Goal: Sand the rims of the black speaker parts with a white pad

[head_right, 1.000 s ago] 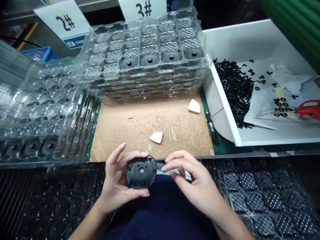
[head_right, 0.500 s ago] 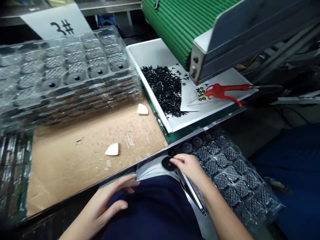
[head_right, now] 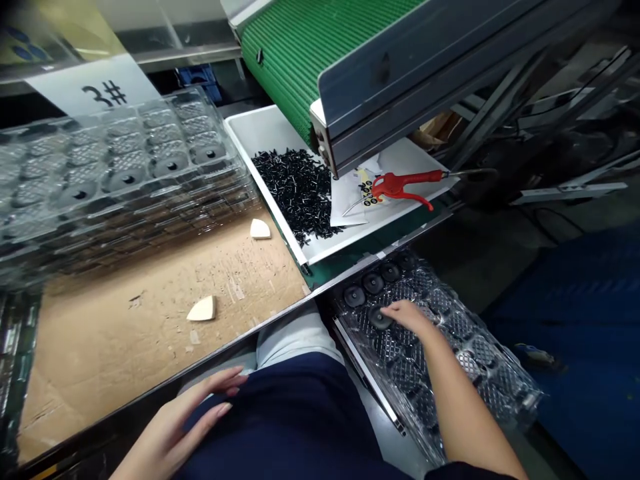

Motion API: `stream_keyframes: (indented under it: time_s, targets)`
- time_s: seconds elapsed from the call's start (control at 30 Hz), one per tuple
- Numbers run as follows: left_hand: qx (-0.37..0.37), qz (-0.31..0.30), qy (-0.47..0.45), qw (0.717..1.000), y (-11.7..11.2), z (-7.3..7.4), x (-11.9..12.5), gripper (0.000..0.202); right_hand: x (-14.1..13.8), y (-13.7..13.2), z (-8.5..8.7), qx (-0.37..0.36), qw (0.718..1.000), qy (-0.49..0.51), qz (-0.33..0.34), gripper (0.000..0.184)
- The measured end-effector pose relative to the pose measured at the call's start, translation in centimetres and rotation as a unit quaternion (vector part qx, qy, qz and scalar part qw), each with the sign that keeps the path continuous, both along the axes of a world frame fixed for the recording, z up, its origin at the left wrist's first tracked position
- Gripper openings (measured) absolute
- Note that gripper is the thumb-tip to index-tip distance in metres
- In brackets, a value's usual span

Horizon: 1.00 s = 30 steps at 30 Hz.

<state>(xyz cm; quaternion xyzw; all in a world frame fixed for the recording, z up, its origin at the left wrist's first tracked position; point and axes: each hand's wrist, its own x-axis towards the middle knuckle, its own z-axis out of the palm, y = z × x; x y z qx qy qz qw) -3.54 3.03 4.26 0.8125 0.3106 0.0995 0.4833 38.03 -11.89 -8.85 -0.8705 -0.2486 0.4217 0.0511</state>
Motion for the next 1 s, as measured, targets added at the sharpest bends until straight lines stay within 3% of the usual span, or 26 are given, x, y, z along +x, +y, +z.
stream_keyframes:
  time_s: [0.2,0.33,0.5,0.63,0.8,0.9,1.0]
  targets:
    - [0.032,0.01,0.016,0.999,-2.0,-0.4,-0.3,0.034,-3.2,-1.2,-3.1,0.022,0.999,0.025,0.001,0.027]
    - [0.029,0.009,0.022,0.999,-3.4,-0.3,-0.6,0.033,-2.9,-3.2,-2.6,0.084,0.996,-0.019,-0.035,0.027]
    - [-0.037,0.016,0.044,0.998,-6.7,-1.0,-0.8,0.032,-4.4,-4.4,-1.2,0.202,0.978,-0.006,-0.041,0.026]
    - [-0.052,0.034,0.037,0.997,-9.0,-1.1,-1.1,0.033,-9.3,-2.4,-1.0,0.287,0.955,0.07,0.018,0.025]
    - [-0.038,0.068,0.009,0.997,-10.8,-0.7,-2.0,0.032,-16.8,1.2,-0.9,0.326,0.927,0.131,0.134,0.025]
    - [-0.025,0.088,-0.013,0.996,-11.6,-1.1,-2.7,0.032,-18.8,2.3,-0.6,0.348,0.913,0.126,0.174,0.023]
    - [-0.02,0.108,-0.028,0.994,-12.0,-1.5,-3.6,0.033,-19.1,2.8,-0.3,0.363,0.908,0.109,0.177,0.022]
